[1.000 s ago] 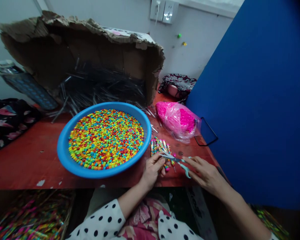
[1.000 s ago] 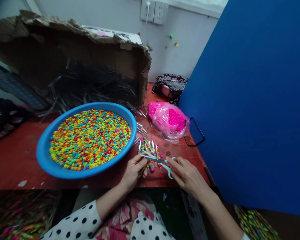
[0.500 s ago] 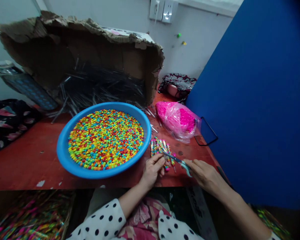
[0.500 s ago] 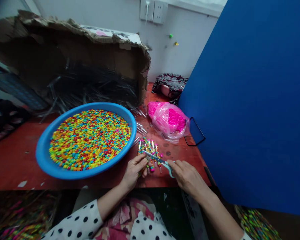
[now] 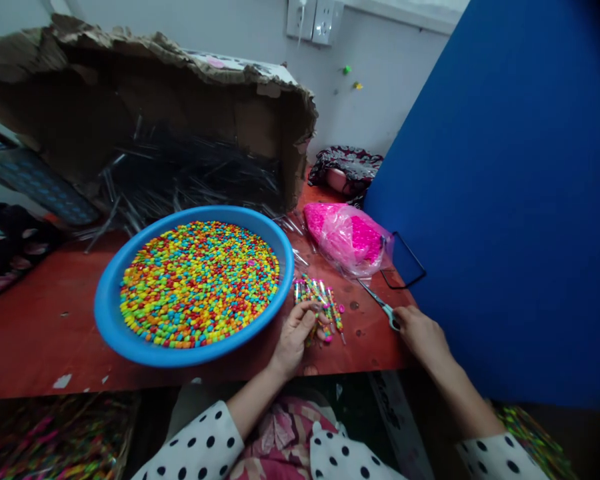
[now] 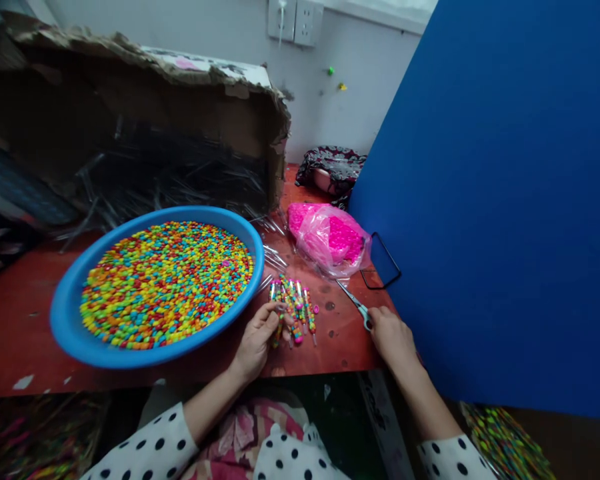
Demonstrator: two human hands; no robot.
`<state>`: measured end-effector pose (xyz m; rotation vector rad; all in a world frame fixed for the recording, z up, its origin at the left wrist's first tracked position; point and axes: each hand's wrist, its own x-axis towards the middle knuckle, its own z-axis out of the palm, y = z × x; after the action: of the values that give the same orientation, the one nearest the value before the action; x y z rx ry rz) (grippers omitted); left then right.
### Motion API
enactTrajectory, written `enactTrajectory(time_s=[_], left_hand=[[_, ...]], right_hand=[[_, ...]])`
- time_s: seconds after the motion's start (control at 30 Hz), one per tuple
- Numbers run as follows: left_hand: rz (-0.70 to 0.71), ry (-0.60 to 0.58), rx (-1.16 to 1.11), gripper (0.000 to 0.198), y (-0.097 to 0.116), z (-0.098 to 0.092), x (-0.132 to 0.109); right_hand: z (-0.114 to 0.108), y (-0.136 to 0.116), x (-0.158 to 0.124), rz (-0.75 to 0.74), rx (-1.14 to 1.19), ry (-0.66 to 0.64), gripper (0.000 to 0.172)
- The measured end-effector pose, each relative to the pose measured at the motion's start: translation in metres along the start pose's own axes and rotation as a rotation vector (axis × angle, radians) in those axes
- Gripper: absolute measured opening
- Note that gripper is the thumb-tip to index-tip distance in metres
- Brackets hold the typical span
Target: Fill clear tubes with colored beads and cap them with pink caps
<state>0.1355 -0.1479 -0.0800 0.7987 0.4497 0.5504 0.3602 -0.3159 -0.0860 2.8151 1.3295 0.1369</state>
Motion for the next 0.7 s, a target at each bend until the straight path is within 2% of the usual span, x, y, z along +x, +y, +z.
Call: enactTrajectory(time_s=[0.07, 0.17, 0.23, 0.33, 0.43, 0.57, 0.63, 0.7], left_hand=[[0.007, -0.007, 0.012, 0.033, -0.002, -0.001, 0.001], [0.017, -0.026, 0.022, 0.032, -0.004, -0.001, 0.001], [0.013, -0.021, 0.012, 0.031, -0.004, -0.001, 0.000], [-0.017, -0.007, -0.006, 0.031, -0.001, -0.001, -0.001], [-0.047, 0.002, -0.028, 0.032, 0.000, -0.001, -0.001], [-0.059, -0.005, -0.045, 0.033, -0.004, -0.003, -0.001], [-0.057, -0.002, -0.046, 0.033, -0.006, -0.004, 0.000], [-0.054, 0.009, -0.037, 0.033, -0.007, -0.004, 0.000]], right_hand=[[-0.004, -0.014, 0.004, -0.031, 0.127, 0.066, 0.019], [-0.006, -0.046, 0.010, -0.171, 0.476, 0.157, 0.019], [-0.002, -0.068, 0.014, -0.243, 0.632, 0.130, 0.020], [0.008, -0.089, 0.019, -0.307, 0.671, 0.082, 0.022], [0.018, -0.091, 0.022, -0.364, 0.600, 0.074, 0.022], [0.023, -0.083, 0.022, -0.367, 0.451, 0.136, 0.028], [0.023, -0.082, 0.022, -0.326, 0.531, 0.146, 0.029], [0.023, -0.083, 0.023, -0.208, 0.813, 0.097, 0.023]])
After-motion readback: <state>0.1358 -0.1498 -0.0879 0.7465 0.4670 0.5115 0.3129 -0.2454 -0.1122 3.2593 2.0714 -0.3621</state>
